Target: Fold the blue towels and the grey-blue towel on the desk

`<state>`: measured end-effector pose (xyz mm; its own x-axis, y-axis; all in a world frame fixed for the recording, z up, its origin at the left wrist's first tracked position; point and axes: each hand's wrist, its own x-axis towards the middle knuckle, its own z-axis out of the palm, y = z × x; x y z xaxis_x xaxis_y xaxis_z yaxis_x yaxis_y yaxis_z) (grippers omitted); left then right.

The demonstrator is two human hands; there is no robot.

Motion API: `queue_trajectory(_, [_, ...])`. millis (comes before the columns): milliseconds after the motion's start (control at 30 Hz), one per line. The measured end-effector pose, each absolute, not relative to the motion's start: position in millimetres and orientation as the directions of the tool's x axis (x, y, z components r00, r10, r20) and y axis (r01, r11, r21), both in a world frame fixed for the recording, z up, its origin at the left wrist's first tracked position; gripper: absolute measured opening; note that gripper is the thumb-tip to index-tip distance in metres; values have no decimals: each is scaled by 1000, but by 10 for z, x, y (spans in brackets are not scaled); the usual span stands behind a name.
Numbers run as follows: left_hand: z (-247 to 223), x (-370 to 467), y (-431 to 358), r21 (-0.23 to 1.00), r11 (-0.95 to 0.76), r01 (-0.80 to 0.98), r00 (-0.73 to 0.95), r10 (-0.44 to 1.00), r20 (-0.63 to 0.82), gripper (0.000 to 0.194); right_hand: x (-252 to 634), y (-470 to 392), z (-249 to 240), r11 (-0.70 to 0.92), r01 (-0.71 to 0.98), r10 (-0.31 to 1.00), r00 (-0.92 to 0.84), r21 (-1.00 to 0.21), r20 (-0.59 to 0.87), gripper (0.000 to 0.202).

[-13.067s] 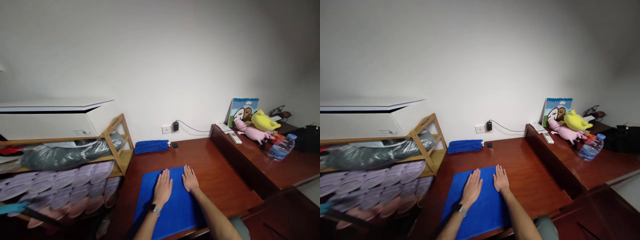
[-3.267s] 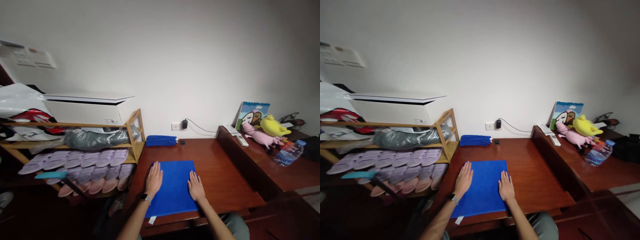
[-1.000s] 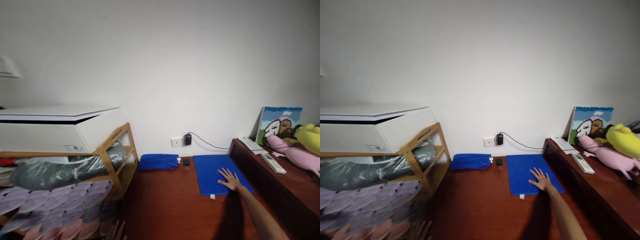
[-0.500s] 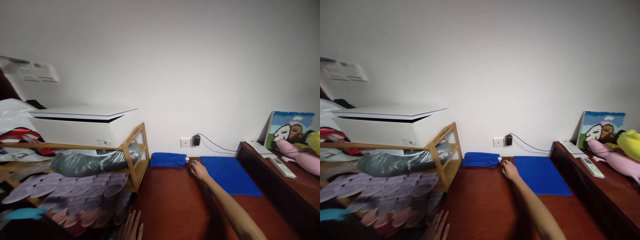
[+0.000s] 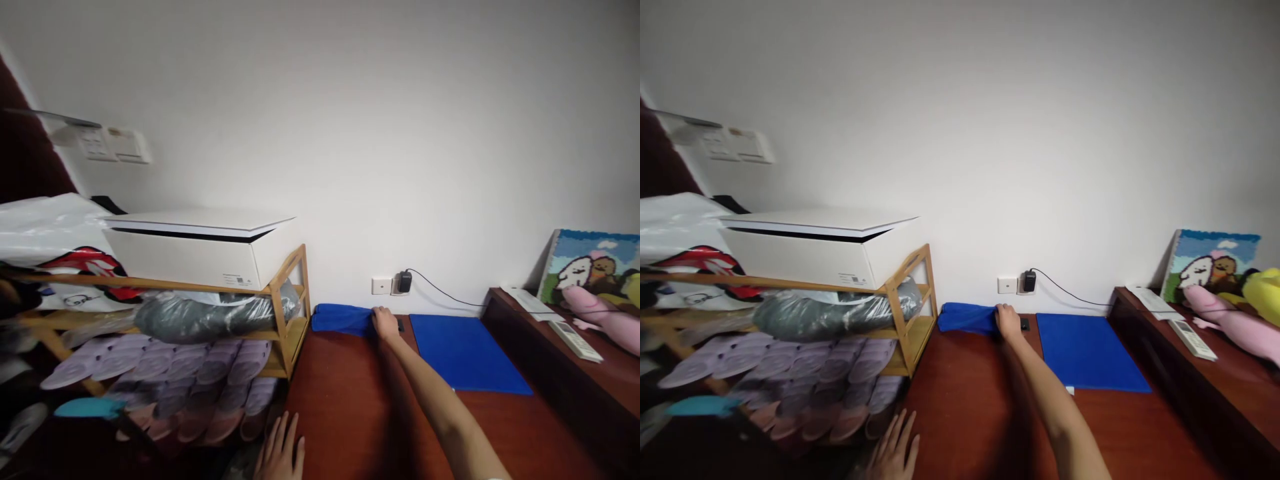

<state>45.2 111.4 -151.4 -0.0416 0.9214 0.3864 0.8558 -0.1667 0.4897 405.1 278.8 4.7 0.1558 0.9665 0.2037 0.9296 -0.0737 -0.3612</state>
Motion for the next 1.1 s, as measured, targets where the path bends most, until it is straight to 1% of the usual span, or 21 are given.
queue_trajectory(67, [-1647, 410, 1086, 464, -200, 863, 10, 925, 380, 57, 4070, 2649, 264, -15, 907, 950, 144, -422, 276, 33])
queue_trajectory(133, [-1675, 394, 1039, 446, -218, 868, 43, 928, 371, 57, 4100, 2429, 472, 34, 879, 924, 154, -476, 351, 34])
queue_trajectory(167, [-1663, 396, 1029, 435, -223, 872, 49, 925, 376, 58, 4120, 2283, 560, 62, 841, 908, 176, -538, 380, 33])
queue_trajectory(200, [-1641, 403, 1029, 425, -231, 875, 56, 921, 386, 58, 4139, 2116, 629, 93, 772, 898, 208, -629, 387, 31])
queue_trajectory(233, [-1614, 411, 1037, 414, -243, 877, 65, 915, 399, 58, 4155, 1928, 678, 123, 662, 901, 238, -740, 363, 30])
queue_trajectory(267, [-1585, 417, 1050, 403, -257, 878, 76, 908, 413, 58, 4165, 1725, 705, 146, 511, 915, 256, -847, 313, 30])
queue_trajectory(300, [-1556, 420, 1063, 396, -269, 878, 82, 899, 429, 57, 4165, 1513, 712, 151, 341, 935, 256, -928, 246, 31])
queue_trajectory(333, [-1526, 421, 1075, 392, -280, 877, 85, 891, 447, 56, 4156, 1296, 702, 131, 186, 956, 238, -974, 174, 34])
queue_trajectory(367, [-1492, 422, 1081, 393, -295, 871, 89, 881, 465, 55, 4135, 1082, 679, 97, 79, 969, 218, -992, 112, 37])
queue_trajectory(400, [-1450, 428, 1079, 400, -315, 861, 95, 871, 483, 54, 4104, 875, 647, 64, 14, 976, 206, -998, 65, 41])
queue_trajectory(433, [-1394, 447, 1065, 413, -342, 844, 105, 860, 499, 52, 4063, 680, 612, 40, -16, 979, 202, -999, 36, 44])
queue_trajectory(500, [-1217, 547, 987, 472, -398, 786, 109, 842, 529, 49, 3961, 333, 542, 30, -2, 980, 197, -1000, 29, 48])
queue_trajectory(567, [-935, 755, 823, 577, -449, 682, 98, 838, 536, 46, 3841, 42, 488, 82, 70, 983, 158, -994, 92, 48])
queue_trajectory(633, [-569, 1051, 572, 699, -493, 517, 120, 851, 512, 47, 3718, -205, 461, 175, 165, 977, 94, -971, 192, 42])
queue_trajectory(700, [-189, 1358, 277, 791, -520, 322, 234, 853, 466, 50, 3611, -421, 465, 276, 264, 954, 39, -924, 296, 33])
queue_trajectory(767, [124, 1594, 2, 863, -468, 189, 335, 857, 391, 48, 3540, -610, 500, 359, 347, 923, 8, -866, 385, 24])
queue_trajectory(867, [374, 1743, -282, 930, -352, 103, 386, 876, 289, 46, 3504, -844, 576, 405, 445, 893, -6, -799, 450, 15])
queue_trajectory(933, [411, 1751, -394, 955, -290, 66, 371, 895, 247, 50, 3498, -968, 596, 393, 512, 876, 45, -764, 480, 18])
queue_trajectory(1033, [378, 1756, -514, 969, -245, 41, 306, 926, 222, 54, 3453, -1110, 519, 313, 633, 791, 239, -708, 564, 31])
queue_trajectory(1100, [338, 1791, -583, 970, -242, 34, 239, 944, 227, 56, 3387, -1184, 415, 254, 681, 713, 347, -686, 609, 24])
